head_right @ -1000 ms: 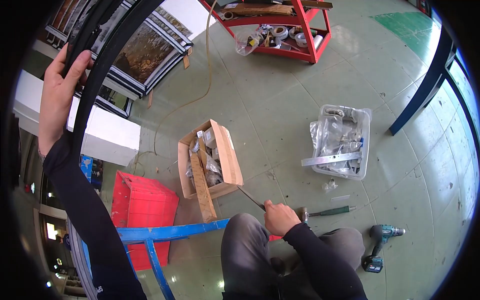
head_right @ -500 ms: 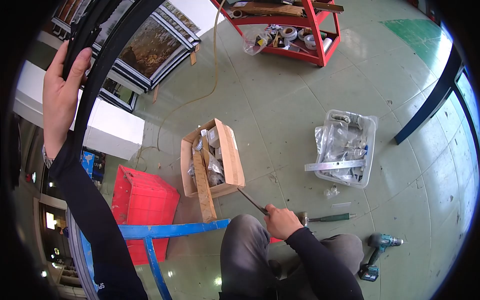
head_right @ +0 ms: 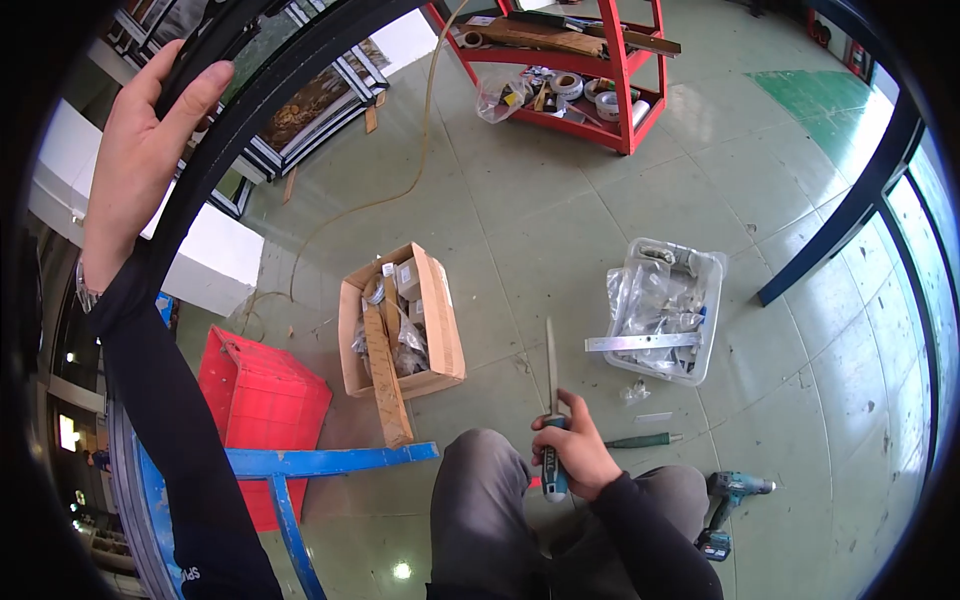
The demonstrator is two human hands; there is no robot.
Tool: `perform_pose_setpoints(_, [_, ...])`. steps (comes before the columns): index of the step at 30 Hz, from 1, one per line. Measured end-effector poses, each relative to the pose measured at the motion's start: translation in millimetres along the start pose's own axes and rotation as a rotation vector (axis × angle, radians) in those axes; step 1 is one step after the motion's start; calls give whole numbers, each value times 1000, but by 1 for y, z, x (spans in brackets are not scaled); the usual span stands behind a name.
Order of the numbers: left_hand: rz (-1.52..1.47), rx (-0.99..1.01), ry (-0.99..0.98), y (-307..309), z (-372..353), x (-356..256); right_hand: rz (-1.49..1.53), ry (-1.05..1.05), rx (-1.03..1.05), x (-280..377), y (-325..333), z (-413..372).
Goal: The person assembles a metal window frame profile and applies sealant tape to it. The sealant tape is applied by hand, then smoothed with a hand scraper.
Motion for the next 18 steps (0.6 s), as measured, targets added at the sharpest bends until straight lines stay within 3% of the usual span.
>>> perform_pose_setpoints(2, [-4, -31, -19, -2, -2, -5, 169, -44, -45, 23, -4, -52])
perform_pose_setpoints(6, [-28, 52, -80, -1, 3, -5, 5, 124, -84, 19, 20, -117])
perform_pose_setpoints(10, [163, 120, -111, 11, 5, -12, -188, 599, 121, 83, -27, -202])
perform_pose_setpoints(12, [233, 130, -141, 6, 9, -7, -274, 639, 151, 108, -50, -233])
perform_pose_setpoints(13, [207, 9, -263, 7, 7, -9, -305, 658, 160, 119, -63, -241])
perform_pose_setpoints(18, [232, 22, -177, 7, 3, -9, -369, 732, 143, 165, -122, -252])
Point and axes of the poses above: each hand's wrist, its own z-axis towards the middle knuckle, its own y-axis out of the back of the hand, x = y × z, the point moved 6 cm from there along z, towards the middle knuckle, and after that the axes turned 9 degrees about -x, right-handed, at the moved point
